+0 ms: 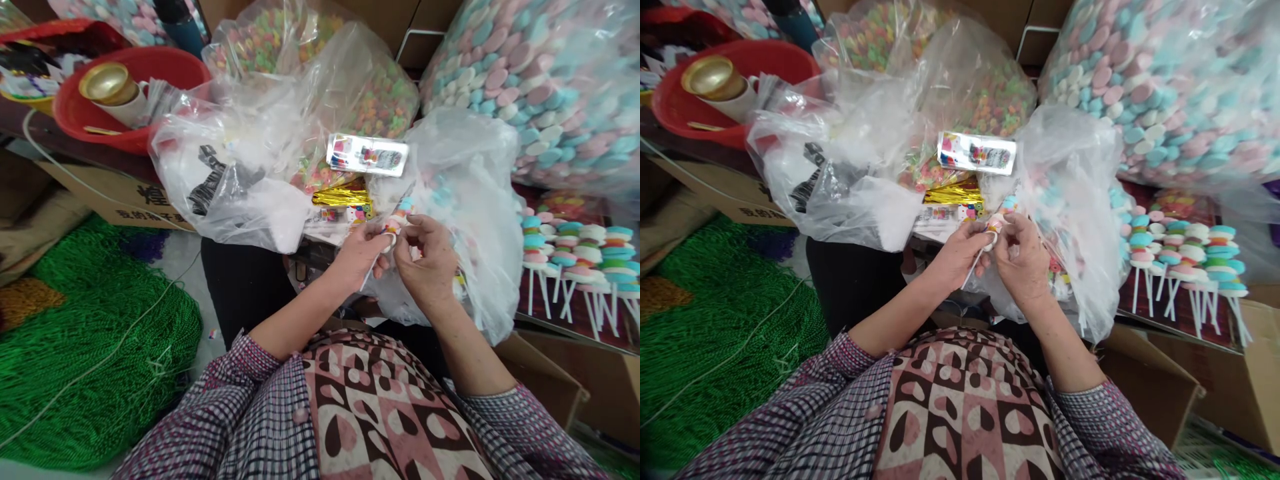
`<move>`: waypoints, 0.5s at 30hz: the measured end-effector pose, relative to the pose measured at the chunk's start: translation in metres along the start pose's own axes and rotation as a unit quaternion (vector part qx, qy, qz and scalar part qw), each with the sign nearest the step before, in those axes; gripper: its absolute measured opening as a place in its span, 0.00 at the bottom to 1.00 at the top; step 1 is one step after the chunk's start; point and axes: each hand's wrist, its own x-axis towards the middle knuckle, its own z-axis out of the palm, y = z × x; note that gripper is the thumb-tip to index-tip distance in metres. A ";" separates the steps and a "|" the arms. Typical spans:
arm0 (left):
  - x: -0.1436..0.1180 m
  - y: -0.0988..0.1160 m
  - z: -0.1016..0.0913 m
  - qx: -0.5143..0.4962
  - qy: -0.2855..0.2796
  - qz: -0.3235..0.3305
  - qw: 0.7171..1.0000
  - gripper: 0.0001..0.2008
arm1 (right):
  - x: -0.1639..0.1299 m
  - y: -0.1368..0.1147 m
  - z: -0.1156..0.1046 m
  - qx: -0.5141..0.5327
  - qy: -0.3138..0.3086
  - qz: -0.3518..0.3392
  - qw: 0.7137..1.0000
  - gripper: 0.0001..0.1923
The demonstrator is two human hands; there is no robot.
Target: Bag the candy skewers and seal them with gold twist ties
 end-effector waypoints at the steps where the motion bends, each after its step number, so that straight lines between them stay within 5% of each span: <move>1: 0.001 -0.001 0.000 0.008 0.012 0.006 1.000 0.07 | 0.000 0.001 0.001 0.017 -0.001 0.007 1.000 0.16; 8: 0.005 -0.009 0.001 0.030 0.036 0.028 0.998 0.06 | 0.002 0.007 0.004 0.203 -0.026 0.096 0.974 0.15; 15: 0.003 -0.006 0.000 0.008 0.020 0.043 0.999 0.06 | 0.003 0.006 -0.002 0.087 -0.019 0.035 0.995 0.05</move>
